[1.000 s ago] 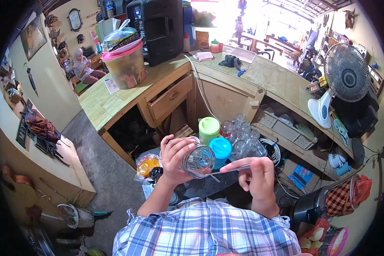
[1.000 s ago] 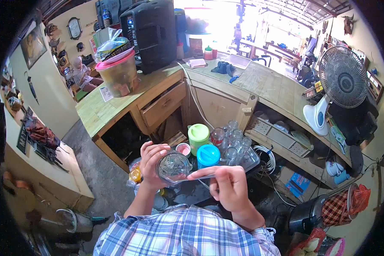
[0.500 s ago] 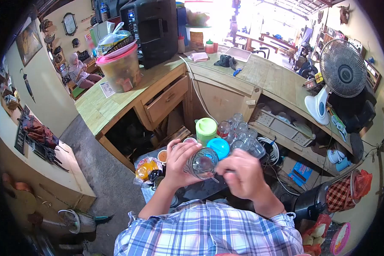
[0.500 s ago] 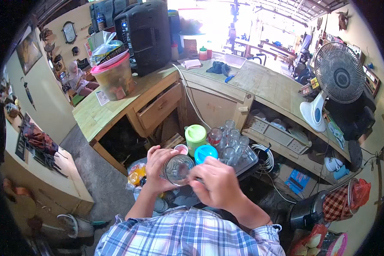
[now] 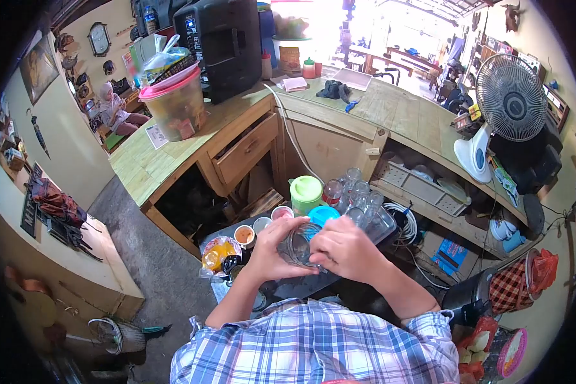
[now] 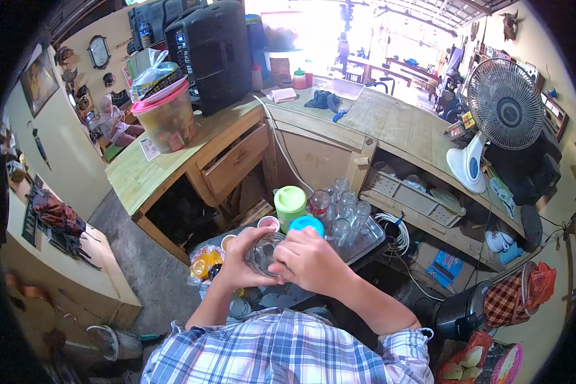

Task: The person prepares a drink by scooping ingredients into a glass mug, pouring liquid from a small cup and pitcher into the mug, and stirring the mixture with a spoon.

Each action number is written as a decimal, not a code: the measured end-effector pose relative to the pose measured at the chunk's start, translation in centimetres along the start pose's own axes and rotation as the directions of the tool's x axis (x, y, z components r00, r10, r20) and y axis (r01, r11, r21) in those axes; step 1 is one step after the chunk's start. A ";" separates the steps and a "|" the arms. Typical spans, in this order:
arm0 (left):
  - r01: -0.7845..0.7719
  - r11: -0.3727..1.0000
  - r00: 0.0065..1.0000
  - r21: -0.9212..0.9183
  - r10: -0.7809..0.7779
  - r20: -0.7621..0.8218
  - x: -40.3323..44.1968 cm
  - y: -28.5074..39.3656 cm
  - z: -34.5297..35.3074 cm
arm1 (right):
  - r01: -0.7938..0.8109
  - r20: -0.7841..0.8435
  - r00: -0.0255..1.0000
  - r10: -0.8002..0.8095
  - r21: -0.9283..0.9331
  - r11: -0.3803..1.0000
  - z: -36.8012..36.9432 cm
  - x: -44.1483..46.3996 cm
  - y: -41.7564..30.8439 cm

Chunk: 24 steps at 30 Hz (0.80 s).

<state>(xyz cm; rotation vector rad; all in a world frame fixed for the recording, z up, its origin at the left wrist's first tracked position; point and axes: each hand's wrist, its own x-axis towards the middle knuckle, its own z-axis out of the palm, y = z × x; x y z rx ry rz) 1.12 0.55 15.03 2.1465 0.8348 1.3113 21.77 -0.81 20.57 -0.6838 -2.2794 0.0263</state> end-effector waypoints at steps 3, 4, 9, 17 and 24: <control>0.089 0.966 0.992 -0.242 -0.065 0.106 0.2 -0.6 -0.3 | 0.006 -0.003 1.000 -0.006 0.033 0.999 -2.3 0.7 0.3; 0.146 0.918 0.982 -0.369 -0.090 0.165 -0.1 -1.1 -0.4 | -0.006 -0.125 0.992 0.010 0.028 1.000 -3.9 1.2 0.2; 0.349 0.658 0.905 -0.667 -0.052 0.422 -0.1 -4.4 -0.6 | 0.067 0.083 0.993 -0.083 0.178 0.982 0.6 1.8 0.8; 0.516 -0.102 0.676 -0.850 0.659 0.331 0.5 -7.3 4.5 | 0.141 0.080 0.979 -0.190 0.412 0.900 -0.5 4.0 1.6; 0.702 -0.351 0.660 -0.619 0.648 0.381 -0.6 -3.7 5.3 | 0.188 -0.076 0.982 -0.174 0.516 0.836 -2.0 6.3 2.5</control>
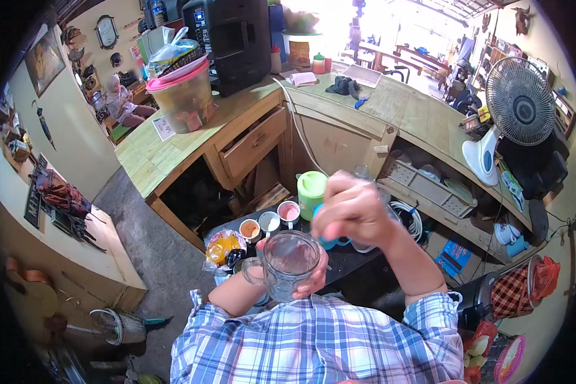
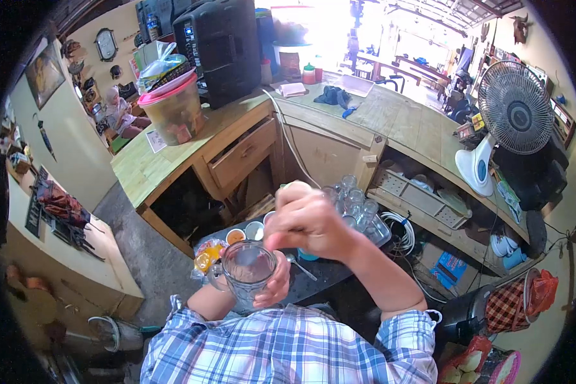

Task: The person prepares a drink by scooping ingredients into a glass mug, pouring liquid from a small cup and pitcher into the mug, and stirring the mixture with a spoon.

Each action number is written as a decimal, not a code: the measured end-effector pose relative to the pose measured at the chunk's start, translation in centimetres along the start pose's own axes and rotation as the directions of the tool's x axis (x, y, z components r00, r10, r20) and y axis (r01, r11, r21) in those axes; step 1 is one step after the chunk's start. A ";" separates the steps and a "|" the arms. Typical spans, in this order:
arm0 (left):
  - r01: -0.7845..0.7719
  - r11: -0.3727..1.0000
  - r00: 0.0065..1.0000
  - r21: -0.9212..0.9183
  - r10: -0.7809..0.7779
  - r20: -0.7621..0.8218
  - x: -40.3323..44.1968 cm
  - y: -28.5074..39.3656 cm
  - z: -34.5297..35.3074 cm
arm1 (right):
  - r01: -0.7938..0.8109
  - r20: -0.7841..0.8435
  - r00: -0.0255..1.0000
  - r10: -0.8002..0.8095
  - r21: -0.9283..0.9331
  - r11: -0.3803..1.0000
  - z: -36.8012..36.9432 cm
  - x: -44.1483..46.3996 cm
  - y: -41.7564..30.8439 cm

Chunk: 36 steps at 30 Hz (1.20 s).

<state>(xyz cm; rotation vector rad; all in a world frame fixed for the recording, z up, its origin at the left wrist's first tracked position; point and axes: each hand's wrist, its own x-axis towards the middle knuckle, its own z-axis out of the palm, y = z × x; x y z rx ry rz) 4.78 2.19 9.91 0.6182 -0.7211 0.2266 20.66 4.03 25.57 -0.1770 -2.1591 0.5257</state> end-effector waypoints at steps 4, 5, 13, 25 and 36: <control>0.036 0.993 0.995 -0.115 -0.025 0.092 0.8 0.4 -0.4 | -0.064 0.135 0.990 0.048 0.121 0.991 2.7 -0.5 1.6; 0.043 0.989 0.993 -0.144 -0.026 0.116 1.0 0.4 -0.4 | -0.040 0.064 0.997 0.035 0.085 0.996 1.1 0.0 1.1; 0.105 0.965 0.994 -0.242 -0.096 0.048 1.0 1.1 0.8 | -0.003 0.107 0.994 -0.001 0.038 0.999 1.4 0.4 0.9; 0.309 0.943 0.915 0.125 -0.260 -0.307 -2.3 3.6 1.5 | -0.195 -0.029 0.981 0.194 -0.042 0.980 -1.0 -1.3 0.7; 0.681 0.105 0.663 0.725 0.334 -0.670 -0.7 6.4 9.0 | -0.340 -0.062 0.938 0.342 0.047 0.939 1.4 -2.5 -0.3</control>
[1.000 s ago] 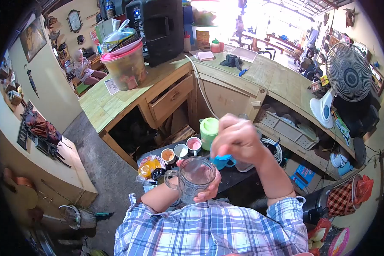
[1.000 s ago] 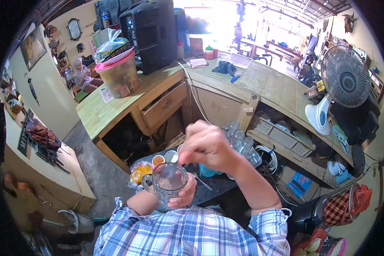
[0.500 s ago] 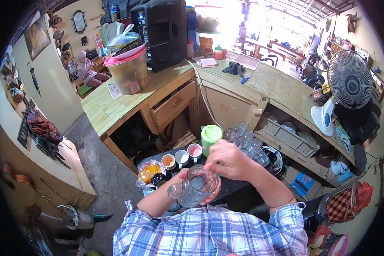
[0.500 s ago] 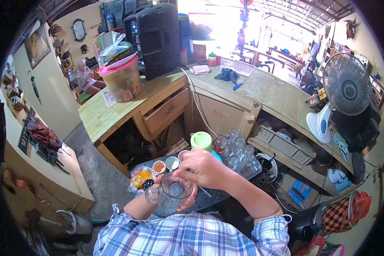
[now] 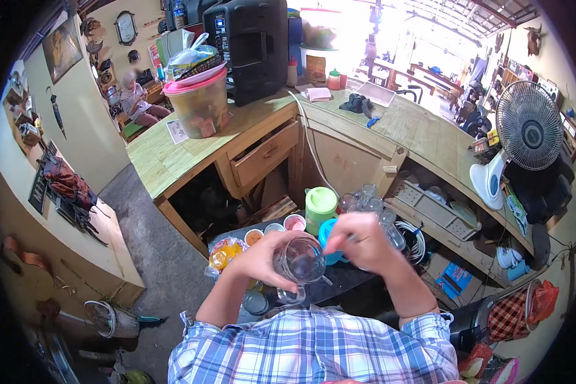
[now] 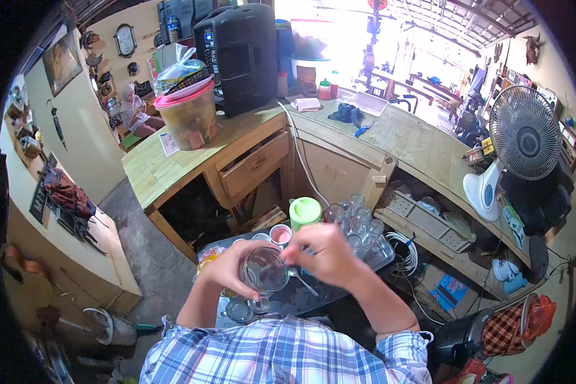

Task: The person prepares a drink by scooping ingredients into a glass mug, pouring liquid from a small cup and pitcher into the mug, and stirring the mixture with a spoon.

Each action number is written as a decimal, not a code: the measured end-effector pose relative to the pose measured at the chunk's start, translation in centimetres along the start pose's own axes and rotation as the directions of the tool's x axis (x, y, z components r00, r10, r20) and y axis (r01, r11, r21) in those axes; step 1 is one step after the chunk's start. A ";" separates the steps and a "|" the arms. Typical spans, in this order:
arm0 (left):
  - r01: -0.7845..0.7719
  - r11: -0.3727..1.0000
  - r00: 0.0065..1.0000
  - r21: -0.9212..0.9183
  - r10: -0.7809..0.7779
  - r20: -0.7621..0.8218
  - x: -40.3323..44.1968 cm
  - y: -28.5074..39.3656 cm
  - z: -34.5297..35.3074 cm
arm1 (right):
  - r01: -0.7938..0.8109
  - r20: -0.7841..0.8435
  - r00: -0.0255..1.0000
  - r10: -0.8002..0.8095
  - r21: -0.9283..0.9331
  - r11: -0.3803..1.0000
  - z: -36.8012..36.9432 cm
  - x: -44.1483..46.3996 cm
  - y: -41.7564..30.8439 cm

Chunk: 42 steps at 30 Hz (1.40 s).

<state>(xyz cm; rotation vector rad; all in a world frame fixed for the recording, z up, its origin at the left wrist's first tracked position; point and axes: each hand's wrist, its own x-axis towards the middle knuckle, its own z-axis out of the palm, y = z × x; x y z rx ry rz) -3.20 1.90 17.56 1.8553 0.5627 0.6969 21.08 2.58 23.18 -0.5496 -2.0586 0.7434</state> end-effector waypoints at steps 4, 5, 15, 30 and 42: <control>-0.089 0.954 0.945 0.287 0.172 -0.278 -0.1 2.7 1.5 | 0.040 0.011 0.999 -0.039 -0.105 0.994 -0.4 -0.1 -0.6; -0.088 0.954 0.944 0.287 0.172 -0.282 -0.1 3.1 1.6 | 0.047 -0.054 0.997 -0.050 -0.042 0.998 -1.4 -0.2 -0.8; -0.108 0.621 0.633 0.776 0.645 -0.428 1.4 3.2 2.8 | 0.152 -0.085 0.985 -0.151 0.011 0.988 -1.2 -2.4 -4.5; -0.025 0.451 0.582 0.892 0.732 -0.354 1.2 1.6 4.1 | 0.105 -0.195 0.976 -0.095 0.046 0.993 1.4 -3.3 -3.5; 0.075 0.471 0.683 0.879 0.618 -0.389 0.7 1.6 4.8 | 0.058 -0.145 0.986 -0.080 -0.154 0.986 2.0 -3.7 -3.9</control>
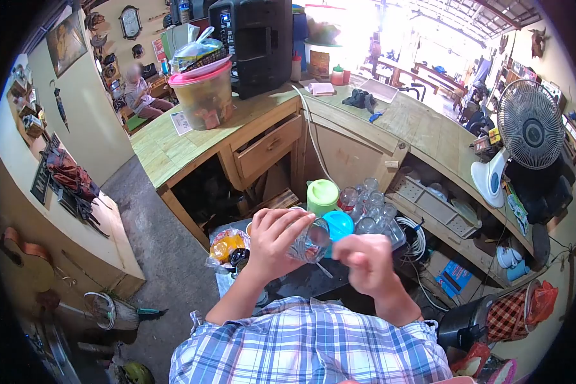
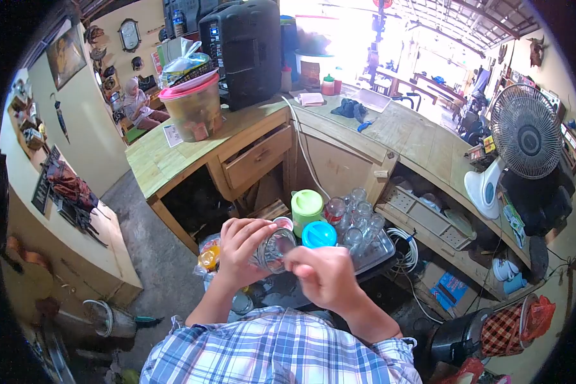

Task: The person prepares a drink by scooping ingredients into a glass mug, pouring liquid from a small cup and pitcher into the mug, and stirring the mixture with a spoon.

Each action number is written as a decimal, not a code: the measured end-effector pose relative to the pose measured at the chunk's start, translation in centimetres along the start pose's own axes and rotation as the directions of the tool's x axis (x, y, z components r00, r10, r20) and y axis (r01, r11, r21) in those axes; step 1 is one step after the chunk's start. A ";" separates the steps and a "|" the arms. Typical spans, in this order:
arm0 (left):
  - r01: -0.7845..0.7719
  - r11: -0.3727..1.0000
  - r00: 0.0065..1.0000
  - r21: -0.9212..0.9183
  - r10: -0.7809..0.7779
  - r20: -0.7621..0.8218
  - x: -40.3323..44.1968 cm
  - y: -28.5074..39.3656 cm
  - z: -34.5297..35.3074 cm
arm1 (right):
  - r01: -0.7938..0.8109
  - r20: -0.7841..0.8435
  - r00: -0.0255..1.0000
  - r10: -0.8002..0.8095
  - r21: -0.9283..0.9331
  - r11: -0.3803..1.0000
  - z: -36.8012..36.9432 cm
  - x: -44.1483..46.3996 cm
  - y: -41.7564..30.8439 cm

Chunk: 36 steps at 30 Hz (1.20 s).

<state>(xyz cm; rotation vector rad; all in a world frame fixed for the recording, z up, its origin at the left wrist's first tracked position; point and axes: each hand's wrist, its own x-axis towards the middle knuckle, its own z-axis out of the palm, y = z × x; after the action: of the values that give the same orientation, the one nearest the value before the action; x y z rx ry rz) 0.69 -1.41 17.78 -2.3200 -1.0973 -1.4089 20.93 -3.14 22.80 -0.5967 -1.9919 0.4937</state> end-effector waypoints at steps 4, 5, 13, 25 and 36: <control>0.081 0.994 0.996 -0.076 -0.078 0.046 -0.1 0.1 0.0 | 0.052 0.083 0.995 -0.046 -0.080 0.995 2.4 -0.5 2.4; 0.079 0.994 0.996 -0.074 -0.076 0.043 -0.3 0.0 0.0 | 0.065 0.065 0.996 -0.060 -0.079 0.995 1.2 -0.5 1.9; 0.425 0.774 0.892 -0.468 -0.271 0.362 -2.4 -1.0 1.3 | 0.189 0.113 0.978 -0.175 -0.125 0.974 1.4 -0.1 4.0; 0.695 -0.321 0.718 -0.644 0.253 0.649 -5.5 -4.3 4.7 | 0.299 0.209 0.914 -0.348 0.231 0.926 -1.8 2.6 4.2; 0.569 -0.822 0.822 -0.026 0.568 0.045 -5.8 -0.8 8.7 | 0.326 0.283 0.847 -0.450 0.393 0.860 1.3 4.3 4.9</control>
<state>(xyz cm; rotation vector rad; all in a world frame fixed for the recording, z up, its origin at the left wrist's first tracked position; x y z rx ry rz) 4.53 0.90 8.29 0.5291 -0.8444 0.2764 19.00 3.17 22.40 0.1381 -2.2372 0.7003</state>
